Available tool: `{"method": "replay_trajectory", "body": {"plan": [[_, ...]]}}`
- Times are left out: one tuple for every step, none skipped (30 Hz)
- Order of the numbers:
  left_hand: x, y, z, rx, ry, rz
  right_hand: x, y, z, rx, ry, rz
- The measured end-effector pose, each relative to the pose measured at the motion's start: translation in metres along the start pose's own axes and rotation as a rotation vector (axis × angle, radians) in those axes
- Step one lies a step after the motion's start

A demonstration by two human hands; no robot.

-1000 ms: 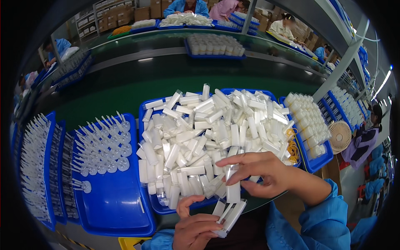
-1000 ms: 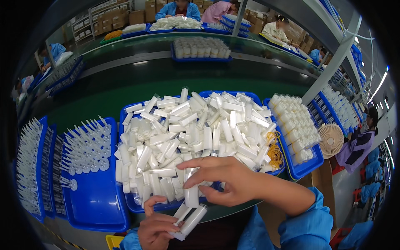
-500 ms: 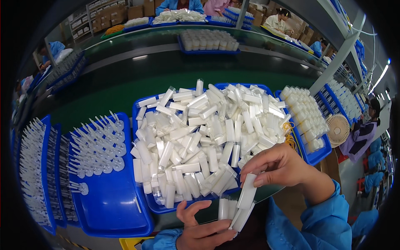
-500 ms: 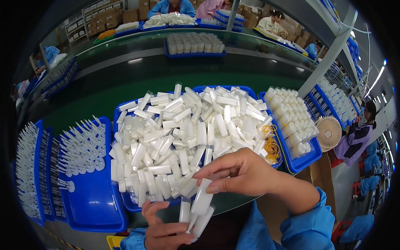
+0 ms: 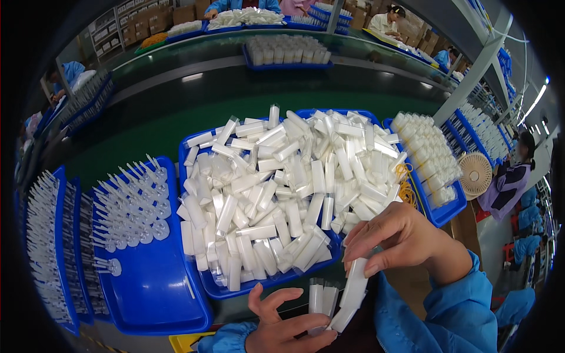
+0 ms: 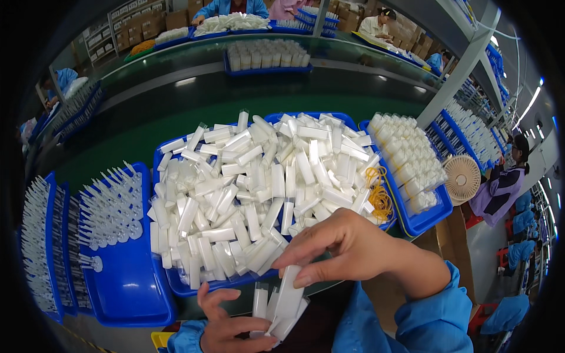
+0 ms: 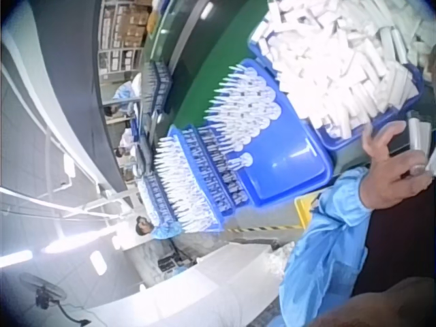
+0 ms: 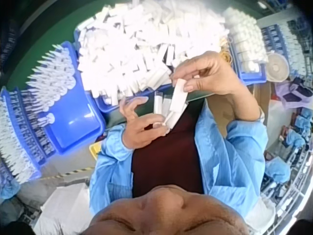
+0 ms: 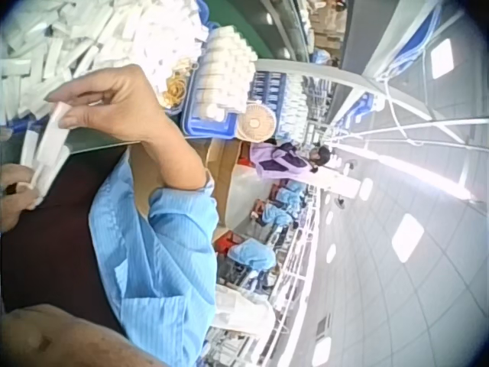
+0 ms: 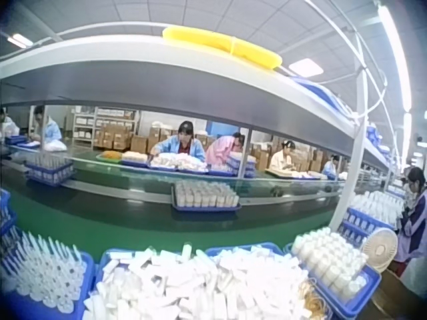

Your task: The recorder is assembling small white plastic pump or dispenser parts at a factory workstation, grouping them with rubber bands.

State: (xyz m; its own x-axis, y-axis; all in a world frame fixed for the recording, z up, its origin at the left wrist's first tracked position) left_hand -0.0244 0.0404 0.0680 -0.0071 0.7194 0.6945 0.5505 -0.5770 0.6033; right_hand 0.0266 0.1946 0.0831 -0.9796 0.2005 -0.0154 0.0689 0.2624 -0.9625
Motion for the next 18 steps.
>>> {"method": "replay_trajectory", "body": {"plan": [[0.0, 0.002, 0.0, 0.001, -0.006, 0.013, 0.0, 0.001, 0.0, -0.065, 0.02, 0.007], [0.0, 0.0, 0.001, 0.004, -0.018, -0.017, 0.001, 0.001, 0.001, -0.13, 0.039, 0.014], [-0.001, -0.003, 0.0, 0.008, -0.028, -0.045, 0.002, 0.001, 0.001, -0.197, 0.059, 0.021], [0.0, -0.006, 0.0, 0.011, -0.039, -0.072, 0.001, 0.002, 0.002, -0.138, 0.053, 0.022], [0.003, -0.001, -0.002, 0.003, -0.034, -0.063, 0.0, 0.003, 0.003, -0.079, 0.047, 0.023], [0.004, 0.001, -0.002, 0.003, -0.031, -0.043, -0.001, 0.004, 0.004, -0.018, 0.04, 0.024], [0.004, 0.003, -0.002, 0.003, -0.028, -0.023, -0.002, 0.009, 0.004, 0.007, 0.057, 0.075], [0.004, 0.005, -0.002, 0.004, -0.026, -0.003, -0.003, 0.014, 0.004, 0.032, 0.075, 0.125], [0.003, 0.002, -0.002, 0.016, -0.029, -0.022, -0.004, 0.018, 0.004, 0.055, 0.092, 0.175], [0.002, -0.002, -0.001, 0.029, -0.032, -0.041, -0.003, 0.015, 0.003, -0.011, 0.096, 0.146], [0.001, -0.005, 0.0, 0.042, -0.035, -0.06, -0.002, 0.012, 0.002, -0.078, 0.1, 0.116], [0.002, -0.002, -0.001, 0.044, -0.034, -0.04, -0.001, 0.009, 0.002, -0.143, 0.103, 0.087], [0.004, 0.002, -0.001, 0.047, -0.032, -0.021, -0.001, 0.012, 0.005, -0.087, 0.075, 0.108], [0.005, 0.004, -0.002, 0.05, -0.031, -0.001, -0.002, 0.014, 0.007, -0.03, 0.046, 0.128], [0.005, 0.002, -0.003, 0.066, -0.024, -0.015, -0.002, 0.015, 0.01, 0.026, 0.019, 0.15], [0.005, 0.0, -0.004, 0.083, -0.016, -0.029, -0.002, 0.015, 0.014, 0.026, 0.008, 0.159], [0.004, -0.002, -0.005, 0.1, -0.008, -0.043, 0.0, 0.015, 0.019, 0.026, -0.003, 0.167], [0.003, -0.004, -0.009, 0.087, 0.071, -0.041, 0.001, 0.016, 0.025, 0.025, -0.012, 0.176]]}}
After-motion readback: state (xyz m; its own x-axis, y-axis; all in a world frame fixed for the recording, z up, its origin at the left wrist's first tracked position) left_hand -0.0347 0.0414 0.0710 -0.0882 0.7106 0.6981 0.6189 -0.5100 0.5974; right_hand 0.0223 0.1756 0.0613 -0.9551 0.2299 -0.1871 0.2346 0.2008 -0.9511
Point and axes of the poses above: each hand's wrist, its own x-axis towards the middle knuckle, its own z-axis out of the palm, y = z × x, the point moved 10 cm from there along x, towards the middle knuckle, and after that the axes turned 8 degrees about -x, right-handed, at the moved point
